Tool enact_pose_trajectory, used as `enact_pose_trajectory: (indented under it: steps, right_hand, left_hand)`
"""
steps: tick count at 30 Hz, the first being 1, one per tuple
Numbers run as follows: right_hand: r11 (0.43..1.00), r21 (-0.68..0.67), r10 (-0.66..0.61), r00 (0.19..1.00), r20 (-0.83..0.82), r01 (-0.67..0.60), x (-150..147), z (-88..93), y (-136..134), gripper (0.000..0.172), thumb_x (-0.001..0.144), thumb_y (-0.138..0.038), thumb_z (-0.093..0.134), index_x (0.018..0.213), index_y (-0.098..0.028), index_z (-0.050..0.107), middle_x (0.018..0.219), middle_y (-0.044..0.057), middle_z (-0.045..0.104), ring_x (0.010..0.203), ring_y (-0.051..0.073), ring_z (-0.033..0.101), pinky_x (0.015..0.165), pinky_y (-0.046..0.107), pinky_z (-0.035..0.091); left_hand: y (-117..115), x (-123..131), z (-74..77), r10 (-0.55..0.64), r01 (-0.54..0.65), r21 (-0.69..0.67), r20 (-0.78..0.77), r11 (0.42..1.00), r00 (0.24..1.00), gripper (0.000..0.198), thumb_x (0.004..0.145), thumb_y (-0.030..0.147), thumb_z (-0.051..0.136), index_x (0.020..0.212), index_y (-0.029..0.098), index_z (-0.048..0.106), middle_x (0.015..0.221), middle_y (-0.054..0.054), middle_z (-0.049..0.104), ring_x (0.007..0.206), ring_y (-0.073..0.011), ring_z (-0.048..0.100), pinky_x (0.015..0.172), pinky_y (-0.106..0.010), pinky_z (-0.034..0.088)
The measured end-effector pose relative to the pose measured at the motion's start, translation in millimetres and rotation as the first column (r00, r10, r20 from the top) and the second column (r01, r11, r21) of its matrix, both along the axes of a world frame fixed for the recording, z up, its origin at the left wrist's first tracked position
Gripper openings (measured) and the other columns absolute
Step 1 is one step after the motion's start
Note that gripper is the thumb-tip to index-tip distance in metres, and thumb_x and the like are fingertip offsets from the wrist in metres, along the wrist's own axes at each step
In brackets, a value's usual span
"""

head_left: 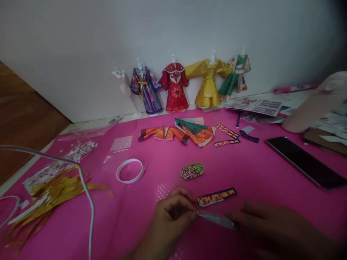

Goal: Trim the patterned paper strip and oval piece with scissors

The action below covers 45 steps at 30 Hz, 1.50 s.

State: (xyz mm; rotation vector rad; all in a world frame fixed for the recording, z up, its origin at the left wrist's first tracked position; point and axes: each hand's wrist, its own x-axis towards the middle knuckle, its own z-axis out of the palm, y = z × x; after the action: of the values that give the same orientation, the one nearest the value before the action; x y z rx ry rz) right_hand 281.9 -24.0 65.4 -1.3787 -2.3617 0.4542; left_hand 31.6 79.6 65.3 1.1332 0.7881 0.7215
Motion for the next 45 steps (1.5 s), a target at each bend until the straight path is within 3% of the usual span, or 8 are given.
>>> enact_pose_trajectory:
  steps: [14, 24, 31, 33, 36, 40, 45]
  right_hand:
    - [0.995, 0.103, -0.003, 0.999, -0.041, 0.008, -3, 3.1, 2, 0.054, 0.068, -0.003, 0.053, 0.116, -0.027, 0.059, 0.080, -0.004, 0.066, 0.058, 0.013, 0.064, 0.047, 0.025, 0.037]
    - [1.000, -0.003, -0.002, 1.000, 0.005, 0.002, 0, 0.7, 1, 0.054, 0.069, -0.004, 0.057, 0.118, -0.028, 0.061, 0.083, -0.004, 0.067, 0.062, 0.014, 0.065, 0.049, 0.023, 0.042]
    - [0.997, 0.075, -0.024, 1.000, -0.001, 0.024, 1, 1.4, 1, 0.066, 0.067, -0.004, 0.052, 0.128, -0.028, 0.056, 0.093, 0.000, 0.072, 0.070, 0.016, 0.070, 0.054, 0.022, 0.050]
    - [0.998, 0.023, -0.060, 0.998, 0.008, 0.060, 4, 1.1, 2, 0.067, 0.067, -0.003, 0.052, 0.129, -0.028, 0.056, 0.100, 0.001, 0.072, 0.078, 0.017, 0.071, 0.061, 0.022, 0.054]
    - [0.991, -0.066, -0.110, 0.992, 0.054, 0.114, 9, 2.5, 2, 0.053, 0.077, -0.004, 0.053, 0.122, -0.032, 0.060, 0.097, -0.001, 0.070, 0.078, 0.015, 0.070, 0.066, 0.023, 0.054]
    - [0.981, -0.059, -0.175, 0.975, 0.139, 0.184, 14, 3.1, 0, 0.043, 0.082, -0.008, 0.053, 0.115, -0.034, 0.063, 0.090, -0.003, 0.069, 0.069, 0.016, 0.069, 0.057, 0.026, 0.051]
    - [0.980, -0.003, -0.194, 0.959, 0.205, 0.199, 13, 0.6, -1, 0.040, 0.081, -0.006, 0.053, 0.109, -0.032, 0.064, 0.085, -0.003, 0.069, 0.061, 0.016, 0.068, 0.050, 0.031, 0.045]
  left_hand:
    - [2, 0, 0.0, -0.005, 0.005, -0.025, 0.011, 1.000, 1.000, 0.011, 0.067, 0.025, 0.084, 0.062, 0.021, 0.075, 0.085, -0.002, 0.061, 0.080, -0.0175, 0.056, 0.074, -0.029, 0.042]
    - [0, 0, 0.1, -0.011, 0.011, -0.003, 0.016, 1.000, 1.000, 0.014, 0.068, 0.026, 0.083, 0.061, 0.020, 0.073, 0.084, -0.002, 0.061, 0.078, -0.0167, 0.056, 0.072, -0.028, 0.043]
    - [2, 1, 2.0, -0.012, 0.012, 0.000, -0.006, 1.000, 1.000, 0.012, 0.069, 0.022, 0.079, 0.061, 0.019, 0.072, 0.083, -0.002, 0.061, 0.077, -0.0160, 0.057, 0.072, -0.029, 0.043]
    - [2, 1, 1.9, -0.013, 0.013, 0.017, -0.023, 1.000, 1.000, 0.011, 0.071, 0.021, 0.077, 0.062, 0.019, 0.071, 0.083, -0.002, 0.061, 0.077, -0.0159, 0.057, 0.072, -0.028, 0.043]
    - [1, 0, 1.2, -0.019, 0.024, 0.118, -0.045, 0.993, 0.999, 0.010, 0.076, 0.019, 0.071, 0.065, 0.019, 0.070, 0.082, -0.001, 0.060, 0.078, -0.0157, 0.058, 0.071, -0.028, 0.043]
    - [-2, -4, -1.4, -0.038, 0.086, 0.382, -0.131, 0.920, 0.991, 0.012, 0.083, 0.013, 0.062, 0.075, 0.021, 0.067, 0.087, -0.001, 0.061, 0.079, -0.0151, 0.060, 0.069, -0.027, 0.046]
    - [-7, -10, -6.6, -0.049, 0.273, 0.640, -0.344, 0.718, 0.938, 0.025, 0.080, 0.000, 0.059, 0.087, 0.022, 0.065, 0.101, -0.002, 0.065, 0.094, -0.0169, 0.064, 0.082, -0.029, 0.051]
